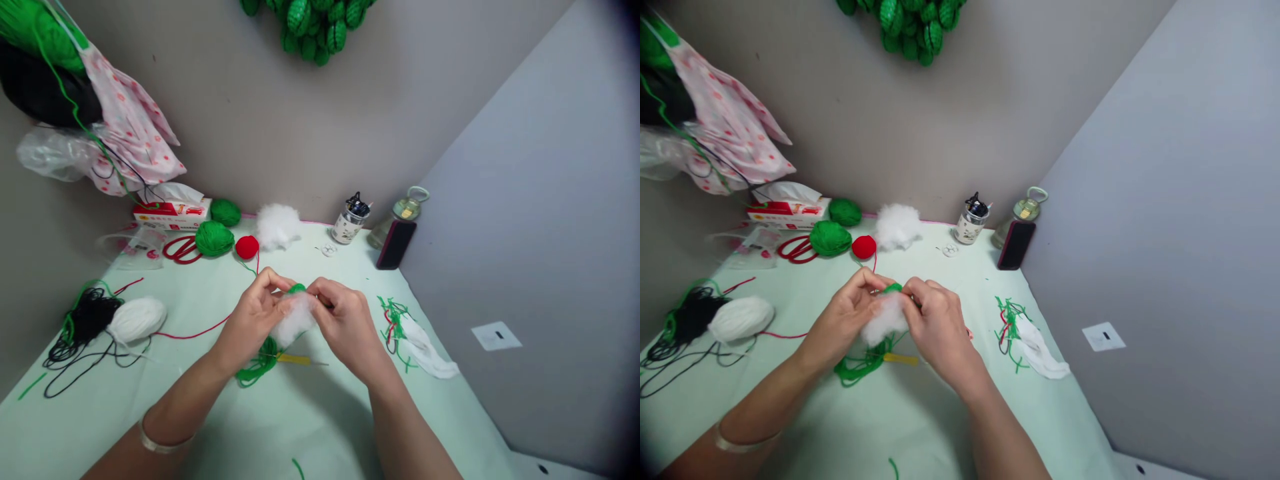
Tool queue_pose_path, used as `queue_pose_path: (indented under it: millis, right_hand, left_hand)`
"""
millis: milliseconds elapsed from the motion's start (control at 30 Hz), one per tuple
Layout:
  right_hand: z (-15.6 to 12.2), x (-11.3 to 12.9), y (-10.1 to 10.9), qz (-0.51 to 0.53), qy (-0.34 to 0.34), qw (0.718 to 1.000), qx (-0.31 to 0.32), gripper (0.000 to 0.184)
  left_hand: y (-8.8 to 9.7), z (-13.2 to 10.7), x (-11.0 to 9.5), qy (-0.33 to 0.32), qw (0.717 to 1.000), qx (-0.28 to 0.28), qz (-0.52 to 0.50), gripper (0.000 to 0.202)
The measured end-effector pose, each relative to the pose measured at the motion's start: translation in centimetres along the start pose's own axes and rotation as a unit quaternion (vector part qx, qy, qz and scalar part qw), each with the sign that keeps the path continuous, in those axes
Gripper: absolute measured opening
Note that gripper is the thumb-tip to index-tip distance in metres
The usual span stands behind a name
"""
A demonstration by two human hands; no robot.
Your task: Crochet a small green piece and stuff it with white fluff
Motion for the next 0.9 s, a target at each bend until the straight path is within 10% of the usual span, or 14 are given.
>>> queue_pose_path:
  millis: [267, 633, 900]
  right_hand:
    - [-0.9, 1.2, -3.2, 0.088, -0.021, 0.992, 0.087, 0.021]
    - [0.3, -0.4, -0.3, 0.074, 0.001, 0.996, -0.039, 0.020]
    - [-0.5, 0.6, -2.8, 0.090, -0.015, 0.991, 0.098, 0.017]
  left_hand:
    - [2.1, -0.3, -0.9, -0.085, 0.982, -0.157, 0.061, 0.019]
    - [0.4, -0.3, -0.9, -0.021, 0.999, -0.035, 0.018, 0.019]
    - [2.4, 0.5, -0.4, -0.059, 0.992, -0.097, 0.044, 0.019]
Point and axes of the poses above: each hand's wrist, its own z-axis towards the middle knuckle, its own y-axis out of the back of the hand, x = y × z, the point moved 9 cm from there along z, towards the middle knuckle, and after that the axes turned 10 degrees about z, right-handed, at the moved point
